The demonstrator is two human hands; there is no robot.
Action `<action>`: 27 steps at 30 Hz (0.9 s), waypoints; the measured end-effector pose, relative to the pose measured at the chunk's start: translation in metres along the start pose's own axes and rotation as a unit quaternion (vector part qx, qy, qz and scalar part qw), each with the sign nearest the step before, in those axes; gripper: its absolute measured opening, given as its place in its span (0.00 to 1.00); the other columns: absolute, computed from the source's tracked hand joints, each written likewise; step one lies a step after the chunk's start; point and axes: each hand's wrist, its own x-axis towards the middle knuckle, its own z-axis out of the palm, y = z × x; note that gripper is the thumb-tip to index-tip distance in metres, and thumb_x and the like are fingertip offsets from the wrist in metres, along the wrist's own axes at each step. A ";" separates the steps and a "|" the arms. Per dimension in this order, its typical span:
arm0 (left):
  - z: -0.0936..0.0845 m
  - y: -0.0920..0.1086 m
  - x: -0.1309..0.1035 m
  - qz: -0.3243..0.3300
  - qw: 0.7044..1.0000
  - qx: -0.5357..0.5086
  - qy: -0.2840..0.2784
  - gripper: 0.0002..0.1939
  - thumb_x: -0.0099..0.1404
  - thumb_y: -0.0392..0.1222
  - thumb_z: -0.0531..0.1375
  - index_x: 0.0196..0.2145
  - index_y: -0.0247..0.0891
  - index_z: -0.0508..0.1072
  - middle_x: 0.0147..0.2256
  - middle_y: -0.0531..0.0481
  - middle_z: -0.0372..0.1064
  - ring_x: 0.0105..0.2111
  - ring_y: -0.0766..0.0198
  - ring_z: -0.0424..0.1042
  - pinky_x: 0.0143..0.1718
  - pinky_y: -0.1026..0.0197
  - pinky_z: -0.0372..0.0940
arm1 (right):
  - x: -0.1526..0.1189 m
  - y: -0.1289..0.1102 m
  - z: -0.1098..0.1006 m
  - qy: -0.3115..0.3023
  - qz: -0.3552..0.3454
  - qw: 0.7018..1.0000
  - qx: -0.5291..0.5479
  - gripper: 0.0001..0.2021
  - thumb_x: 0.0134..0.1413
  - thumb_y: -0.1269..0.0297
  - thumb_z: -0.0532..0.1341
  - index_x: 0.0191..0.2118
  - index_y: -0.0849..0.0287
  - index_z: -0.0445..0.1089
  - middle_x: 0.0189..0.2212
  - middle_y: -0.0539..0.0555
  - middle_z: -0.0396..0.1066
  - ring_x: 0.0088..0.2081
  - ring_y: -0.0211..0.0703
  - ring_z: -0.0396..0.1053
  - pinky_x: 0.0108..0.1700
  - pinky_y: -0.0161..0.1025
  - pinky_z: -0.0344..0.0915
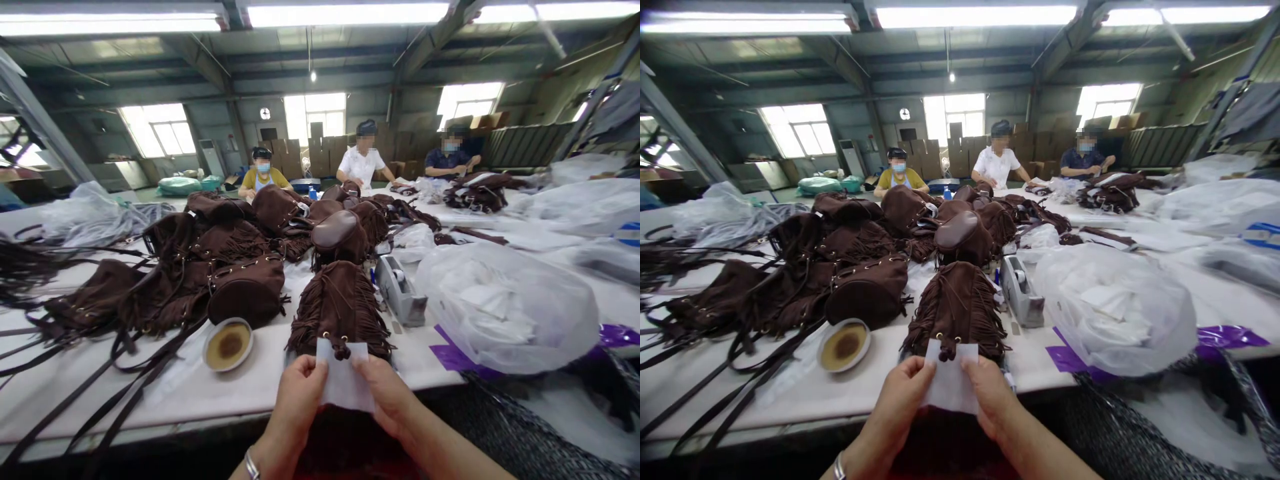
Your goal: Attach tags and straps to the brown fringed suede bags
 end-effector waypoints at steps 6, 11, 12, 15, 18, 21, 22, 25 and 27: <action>0.003 -0.009 0.016 0.049 0.998 0.016 0.034 0.19 0.51 0.56 0.66 0.26 0.35 0.73 0.21 0.50 0.72 0.21 0.65 0.66 0.21 0.66 0.57 | 0.010 -0.020 0.014 -0.018 0.103 0.994 0.030 0.20 0.56 0.49 0.63 0.36 0.65 0.73 0.29 0.61 0.79 0.31 0.50 0.77 0.38 0.45 0.71; 0.001 -0.001 0.006 0.052 0.997 -0.054 -0.002 0.20 0.53 0.57 0.67 0.29 0.35 0.73 0.23 0.51 0.72 0.23 0.65 0.67 0.24 0.66 0.61 | 0.017 -0.017 0.015 0.022 0.066 0.994 -0.080 0.15 0.42 0.61 0.70 0.35 0.66 0.74 0.24 0.57 0.77 0.24 0.46 0.73 0.32 0.42 0.70; 0.000 0.001 0.004 0.046 0.996 -0.080 -0.017 0.20 0.53 0.56 0.68 0.30 0.35 0.73 0.23 0.52 0.72 0.23 0.65 0.68 0.25 0.66 0.62 | 0.017 -0.015 0.013 0.019 0.049 0.994 -0.096 0.15 0.39 0.62 0.71 0.35 0.66 0.75 0.24 0.56 0.77 0.25 0.46 0.73 0.33 0.42 0.70; -0.002 0.005 0.001 -0.004 0.983 -0.171 -0.065 0.21 0.54 0.57 0.68 0.33 0.35 0.73 0.24 0.51 0.72 0.23 0.64 0.69 0.25 0.64 0.65 | 0.016 -0.014 0.011 0.008 0.017 0.992 -0.124 0.18 0.36 0.61 0.72 0.35 0.65 0.75 0.26 0.56 0.78 0.28 0.47 0.74 0.36 0.43 0.70; -0.002 0.003 0.004 -0.076 0.963 -0.236 -0.104 0.21 0.57 0.57 0.65 0.36 0.35 0.73 0.26 0.49 0.74 0.23 0.62 0.71 0.26 0.61 0.66 | 0.014 -0.015 0.012 0.022 -0.013 0.984 -0.175 0.18 0.34 0.61 0.73 0.34 0.65 0.76 0.27 0.56 0.78 0.29 0.46 0.73 0.35 0.41 0.70; 0.004 -0.003 0.010 -0.098 0.969 -0.210 -0.090 0.20 0.55 0.54 0.68 0.34 0.36 0.71 0.25 0.49 0.74 0.21 0.63 0.70 0.25 0.61 0.66 | 0.014 -0.016 0.013 0.041 -0.040 0.972 -0.230 0.14 0.36 0.61 0.71 0.31 0.64 0.76 0.26 0.54 0.77 0.28 0.43 0.72 0.32 0.38 0.68; 0.006 -0.005 0.013 -0.095 0.973 -0.190 -0.087 0.20 0.55 0.55 0.68 0.33 0.36 0.71 0.24 0.49 0.73 0.20 0.63 0.70 0.24 0.61 0.66 | 0.014 -0.016 0.014 0.044 -0.049 0.967 -0.244 0.13 0.37 0.60 0.70 0.31 0.63 0.76 0.25 0.54 0.76 0.27 0.43 0.72 0.31 0.37 0.67; 0.012 -0.009 0.019 -0.077 0.988 -0.098 -0.091 0.22 0.58 0.60 0.64 0.31 0.36 0.71 0.23 0.49 0.72 0.21 0.61 0.70 0.24 0.61 0.64 | 0.014 -0.016 0.014 0.045 -0.066 0.953 -0.291 0.12 0.40 0.59 0.69 0.28 0.63 0.76 0.24 0.53 0.75 0.26 0.42 0.70 0.29 0.35 0.65; 0.014 -0.007 0.021 -0.031 0.997 0.030 -0.066 0.23 0.62 0.61 0.59 0.27 0.36 0.72 0.22 0.48 0.71 0.22 0.61 0.69 0.24 0.61 0.61 | 0.015 -0.015 0.013 0.058 -0.063 0.940 -0.331 0.12 0.41 0.58 0.69 0.27 0.64 0.76 0.22 0.52 0.73 0.25 0.41 0.69 0.27 0.34 0.62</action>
